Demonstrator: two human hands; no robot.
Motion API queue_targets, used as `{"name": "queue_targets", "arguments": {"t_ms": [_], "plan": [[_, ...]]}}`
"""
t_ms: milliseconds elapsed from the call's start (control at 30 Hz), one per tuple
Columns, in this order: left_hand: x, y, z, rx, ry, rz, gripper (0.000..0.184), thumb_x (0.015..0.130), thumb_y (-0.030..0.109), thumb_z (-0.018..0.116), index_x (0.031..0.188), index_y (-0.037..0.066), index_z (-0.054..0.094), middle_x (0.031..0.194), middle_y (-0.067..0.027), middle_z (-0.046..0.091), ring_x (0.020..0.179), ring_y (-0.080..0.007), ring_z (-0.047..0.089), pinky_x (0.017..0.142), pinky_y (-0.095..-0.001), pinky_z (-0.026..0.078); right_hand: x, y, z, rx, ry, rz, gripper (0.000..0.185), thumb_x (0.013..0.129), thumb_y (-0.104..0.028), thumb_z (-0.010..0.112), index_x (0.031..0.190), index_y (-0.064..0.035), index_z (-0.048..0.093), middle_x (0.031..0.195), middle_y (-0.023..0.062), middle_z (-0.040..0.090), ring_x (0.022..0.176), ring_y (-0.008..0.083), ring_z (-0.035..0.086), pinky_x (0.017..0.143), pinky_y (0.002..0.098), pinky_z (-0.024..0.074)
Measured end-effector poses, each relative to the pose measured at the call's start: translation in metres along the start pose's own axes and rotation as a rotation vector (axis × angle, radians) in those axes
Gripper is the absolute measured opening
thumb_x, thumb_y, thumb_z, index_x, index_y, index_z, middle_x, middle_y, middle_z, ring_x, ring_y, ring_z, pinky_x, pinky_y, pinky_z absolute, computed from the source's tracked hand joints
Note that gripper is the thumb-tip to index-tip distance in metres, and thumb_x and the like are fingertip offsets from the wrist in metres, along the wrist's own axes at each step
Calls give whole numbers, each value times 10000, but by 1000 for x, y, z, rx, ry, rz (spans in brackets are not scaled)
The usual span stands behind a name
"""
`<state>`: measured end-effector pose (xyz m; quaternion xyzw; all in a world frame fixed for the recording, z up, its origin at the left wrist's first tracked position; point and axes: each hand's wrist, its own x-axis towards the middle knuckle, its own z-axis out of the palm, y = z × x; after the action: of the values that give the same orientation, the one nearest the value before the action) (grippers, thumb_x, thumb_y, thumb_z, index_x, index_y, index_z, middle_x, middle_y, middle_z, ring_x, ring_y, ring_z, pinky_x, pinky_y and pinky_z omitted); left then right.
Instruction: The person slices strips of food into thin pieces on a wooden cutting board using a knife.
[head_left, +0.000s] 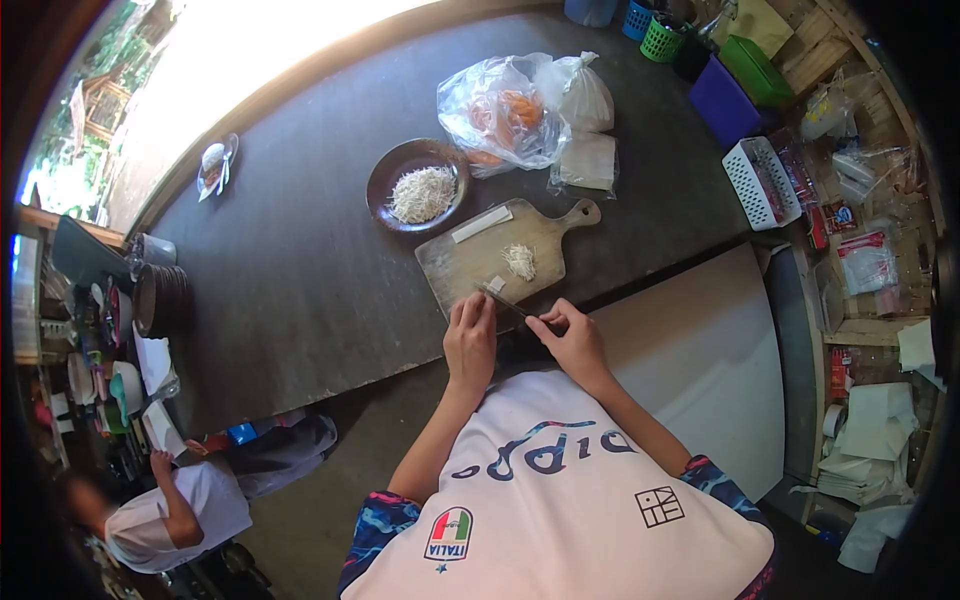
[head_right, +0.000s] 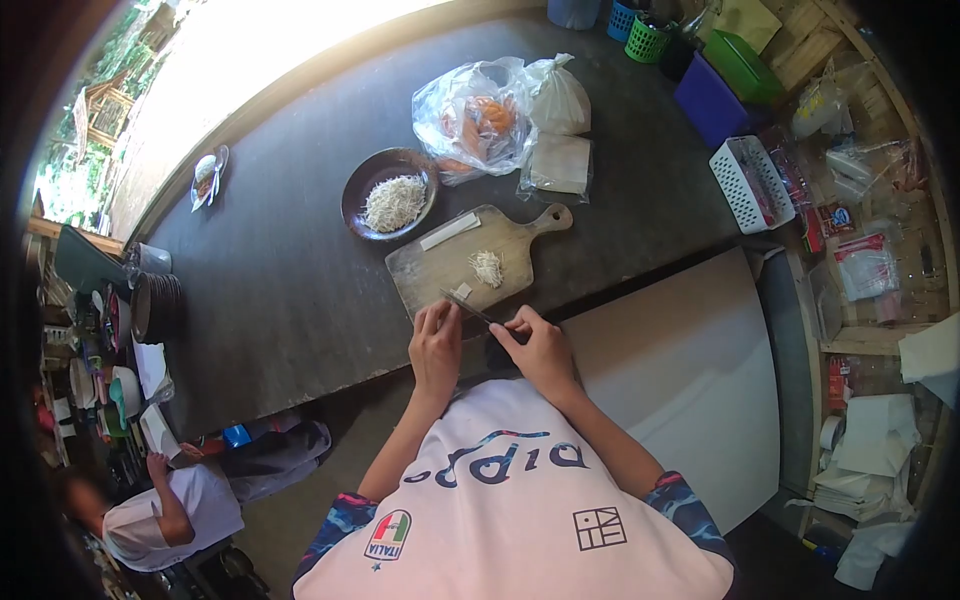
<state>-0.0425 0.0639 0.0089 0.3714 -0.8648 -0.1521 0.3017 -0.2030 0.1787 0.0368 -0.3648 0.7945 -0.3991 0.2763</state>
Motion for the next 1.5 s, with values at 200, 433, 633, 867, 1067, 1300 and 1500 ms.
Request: {"name": "queue_targets", "arguments": {"t_ms": [200,433,633,867,1067,1300,1500], "plan": [[-1,-2,3,10,12,13,248,944,2,771,1192,5,781,1222,-90,706,1130,-308,704,899,-430,610,2,3,-1,-24,13,5,373,979,-373,864,936,-44,695,856,120,796,801,267,784,722,400,570],[0,-2,2,3,14,3,231,935,-6,785,1165,4,797,1204,-89,720,1125,-315,714,906,-432,612,-4,0,-6,4,-17,34,407,968,-431,859,952,-57,702,862,132,798,830,334,795,741,434,582],[2,2,-1,8,22,-7,213,935,-2,785,1148,-5,796,1186,-85,727,1123,-317,715,897,-434,614,6,1,-1,11,-34,30,402,971,-422,861,955,-52,704,863,128,795,828,311,792,725,420,574],[1,-2,0,-1,15,2,219,935,3,789,1153,2,799,1200,-85,723,1122,-316,715,886,-431,613,-1,4,-4,36,-45,67,391,976,-412,859,958,-53,708,857,127,794,810,295,790,729,414,574],[0,-2,0,-11,27,-5,250,924,-11,785,1174,-2,786,1210,-89,719,1125,-316,714,895,-435,613,4,1,3,33,-29,40,392,971,-407,865,962,-48,707,866,123,789,821,299,780,750,418,577],[1,-2,-4,3,-7,3,287,923,1,771,1209,16,767,1216,-93,705,1146,-316,699,907,-428,611,5,14,7,94,-37,-2,338,992,-292,868,939,-22,674,787,90,766,730,177,740,687,335,547],[-2,-4,1,1,13,-15,278,924,27,768,1202,23,756,1225,-78,694,1147,-305,699,901,-423,612,1,19,6,106,-65,57,352,986,-326,873,951,-26,693,794,91,776,738,184,746,707,343,556]]}}
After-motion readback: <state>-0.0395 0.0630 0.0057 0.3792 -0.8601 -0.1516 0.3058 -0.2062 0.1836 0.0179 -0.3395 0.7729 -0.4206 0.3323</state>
